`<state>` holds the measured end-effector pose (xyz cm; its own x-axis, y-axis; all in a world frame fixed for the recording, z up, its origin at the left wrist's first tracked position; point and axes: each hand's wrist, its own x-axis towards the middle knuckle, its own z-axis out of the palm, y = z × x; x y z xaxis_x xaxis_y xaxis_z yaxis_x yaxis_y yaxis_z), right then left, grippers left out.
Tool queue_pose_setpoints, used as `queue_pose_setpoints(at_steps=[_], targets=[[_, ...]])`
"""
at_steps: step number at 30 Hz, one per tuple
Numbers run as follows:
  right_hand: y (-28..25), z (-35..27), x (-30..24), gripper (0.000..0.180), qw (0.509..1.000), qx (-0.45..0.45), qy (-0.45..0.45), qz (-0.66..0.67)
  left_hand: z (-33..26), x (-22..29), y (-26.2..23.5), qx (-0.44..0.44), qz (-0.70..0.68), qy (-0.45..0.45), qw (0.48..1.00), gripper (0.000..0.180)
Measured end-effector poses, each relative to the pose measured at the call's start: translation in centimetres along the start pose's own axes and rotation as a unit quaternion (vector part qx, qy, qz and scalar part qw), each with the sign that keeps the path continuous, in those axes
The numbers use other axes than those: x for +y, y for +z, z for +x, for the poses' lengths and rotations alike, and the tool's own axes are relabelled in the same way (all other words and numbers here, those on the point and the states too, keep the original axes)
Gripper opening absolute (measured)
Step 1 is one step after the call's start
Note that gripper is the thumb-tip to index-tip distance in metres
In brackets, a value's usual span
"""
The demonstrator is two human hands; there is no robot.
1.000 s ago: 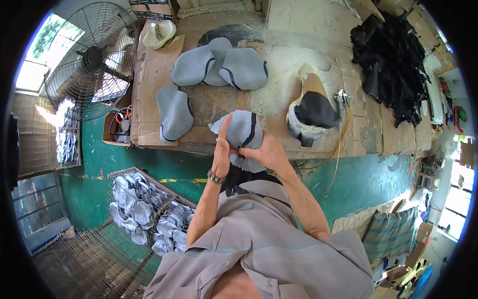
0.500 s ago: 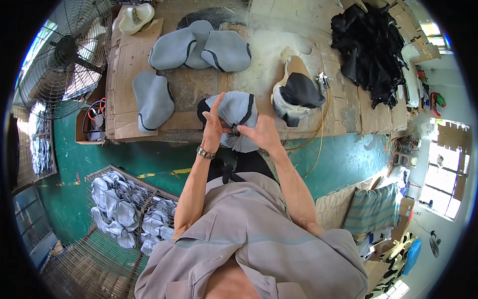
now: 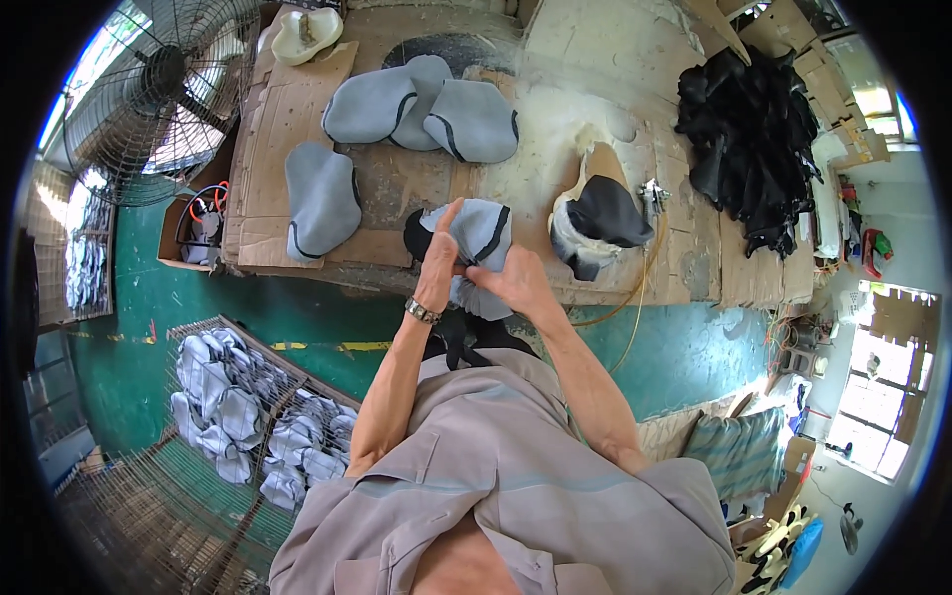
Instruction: Apply spray adhesive to fabric seat covers and organize them on a drying rack.
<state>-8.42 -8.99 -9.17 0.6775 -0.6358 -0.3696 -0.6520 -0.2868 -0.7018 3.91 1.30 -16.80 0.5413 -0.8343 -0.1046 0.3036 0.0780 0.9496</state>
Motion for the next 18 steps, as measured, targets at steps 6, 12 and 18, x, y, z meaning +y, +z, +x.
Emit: queue_pose_setpoints(at_steps=[6,12,18], targets=[[1.2,-0.4,-1.1,0.084,1.0,0.018,-0.004,0.0,0.2,1.4,0.8,0.001,-0.023,0.025,0.999,0.061],[-4.0,-4.6,-2.2,0.083,0.989,0.108,-0.061,0.08,1.2,4.8,4.5,0.001,-0.139,0.003,0.99,0.05],[-7.3,-14.0,0.0,0.045,0.884,0.277,-0.373,0.044,2.6,11.0,11.8,0.069,-0.269,0.089,0.957,0.049]])
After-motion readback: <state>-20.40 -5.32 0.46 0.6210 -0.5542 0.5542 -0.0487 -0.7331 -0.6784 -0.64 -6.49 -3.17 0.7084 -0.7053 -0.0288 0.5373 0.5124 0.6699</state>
